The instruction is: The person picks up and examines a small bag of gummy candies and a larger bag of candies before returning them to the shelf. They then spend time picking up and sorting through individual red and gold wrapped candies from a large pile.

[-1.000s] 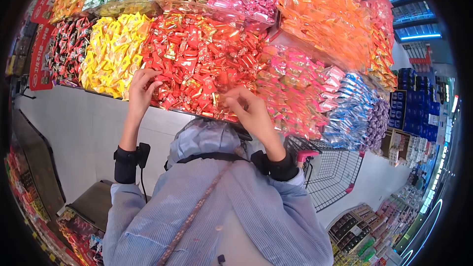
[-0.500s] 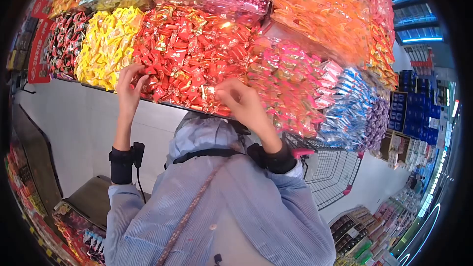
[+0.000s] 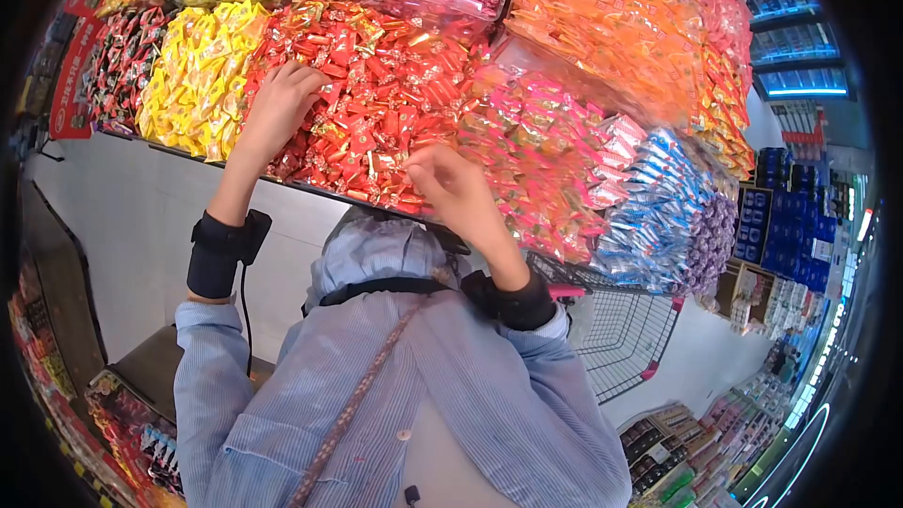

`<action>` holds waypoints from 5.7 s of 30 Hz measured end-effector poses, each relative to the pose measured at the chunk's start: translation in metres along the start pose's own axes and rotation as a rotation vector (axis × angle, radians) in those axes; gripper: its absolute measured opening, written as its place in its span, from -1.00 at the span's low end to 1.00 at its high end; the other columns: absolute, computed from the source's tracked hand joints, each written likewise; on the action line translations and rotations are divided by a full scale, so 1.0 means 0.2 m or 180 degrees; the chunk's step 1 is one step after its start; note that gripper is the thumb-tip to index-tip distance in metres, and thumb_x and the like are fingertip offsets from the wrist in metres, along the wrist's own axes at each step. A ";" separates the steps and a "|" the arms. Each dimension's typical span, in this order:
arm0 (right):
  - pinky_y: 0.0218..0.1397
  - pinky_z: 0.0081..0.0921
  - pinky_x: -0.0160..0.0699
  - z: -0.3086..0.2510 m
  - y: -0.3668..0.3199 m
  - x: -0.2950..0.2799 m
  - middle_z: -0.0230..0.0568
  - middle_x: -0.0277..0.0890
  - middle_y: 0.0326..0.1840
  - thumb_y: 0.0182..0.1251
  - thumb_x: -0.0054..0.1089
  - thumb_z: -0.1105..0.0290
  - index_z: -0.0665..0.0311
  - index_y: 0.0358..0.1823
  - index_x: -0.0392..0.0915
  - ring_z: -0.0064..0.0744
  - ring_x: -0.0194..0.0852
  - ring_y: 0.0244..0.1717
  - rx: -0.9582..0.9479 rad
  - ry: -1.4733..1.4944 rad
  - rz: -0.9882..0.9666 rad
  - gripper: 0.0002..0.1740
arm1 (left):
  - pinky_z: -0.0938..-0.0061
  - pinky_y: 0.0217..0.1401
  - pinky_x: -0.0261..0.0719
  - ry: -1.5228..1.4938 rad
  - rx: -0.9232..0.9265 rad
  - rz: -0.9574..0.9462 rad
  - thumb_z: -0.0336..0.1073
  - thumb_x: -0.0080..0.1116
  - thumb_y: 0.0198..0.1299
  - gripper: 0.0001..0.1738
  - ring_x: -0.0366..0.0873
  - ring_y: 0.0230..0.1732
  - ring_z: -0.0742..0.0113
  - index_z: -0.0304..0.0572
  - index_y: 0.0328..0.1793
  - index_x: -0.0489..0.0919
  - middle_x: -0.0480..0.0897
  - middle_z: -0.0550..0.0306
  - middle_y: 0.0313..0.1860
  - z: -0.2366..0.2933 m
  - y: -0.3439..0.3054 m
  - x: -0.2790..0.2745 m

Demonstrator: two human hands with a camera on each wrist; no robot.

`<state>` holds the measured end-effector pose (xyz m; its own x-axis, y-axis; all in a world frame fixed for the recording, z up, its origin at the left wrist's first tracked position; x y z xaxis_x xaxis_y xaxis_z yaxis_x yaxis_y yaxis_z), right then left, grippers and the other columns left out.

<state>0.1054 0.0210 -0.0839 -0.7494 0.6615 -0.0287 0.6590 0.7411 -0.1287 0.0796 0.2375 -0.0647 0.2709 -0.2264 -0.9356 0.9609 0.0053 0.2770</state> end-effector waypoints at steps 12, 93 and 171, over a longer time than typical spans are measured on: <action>-0.20 -0.67 0.41 -0.25 0.07 0.03 -0.38 0.52 -0.31 0.32 0.12 0.42 0.35 -0.12 0.47 -0.67 0.45 -0.27 -0.0419 0.0403 0.0133 -0.82 | 0.65 -0.15 0.50 -0.3893 -0.1453 0.0159 -0.50 0.37 -0.03 -0.60 0.48 -0.24 0.59 -0.25 -0.05 0.46 0.53 0.27 -0.27 0.36 -0.10 -0.07; -0.20 -0.67 0.40 -0.09 0.14 0.03 -0.40 0.55 -0.35 0.31 0.11 0.42 0.32 -0.12 0.53 -0.66 0.46 -0.29 -0.0054 -0.0178 -0.0055 -0.83 | 0.68 -0.26 0.47 -0.4261 -0.2249 0.0810 -0.46 0.21 0.16 -0.83 0.52 -0.34 0.60 -0.31 -0.11 0.60 0.63 0.24 -0.38 0.07 -0.44 -0.16; -0.38 -0.71 0.39 -0.22 0.03 0.06 -0.37 0.55 -0.45 0.25 0.17 0.51 0.35 -0.27 0.52 -0.66 0.50 -0.42 -0.0176 0.0703 -0.0132 -0.93 | 0.58 0.06 0.52 -0.4313 -0.1455 -0.0029 -0.57 0.22 0.07 -0.58 0.49 -0.05 0.50 -0.34 0.11 0.49 0.55 0.17 -0.06 0.38 -0.16 -0.13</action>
<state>0.1041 0.0382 -0.0410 -0.7478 0.6349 0.1941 0.6349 0.7694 -0.0705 0.0374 0.1702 -0.0320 0.2517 -0.9658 0.0626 0.9667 0.2477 -0.0651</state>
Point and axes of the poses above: each hand's wrist, its own y-axis towards the middle knuckle, its own x-axis out of the palm, z = x × y, the point moved 9 cm from there along y, towards the middle knuckle
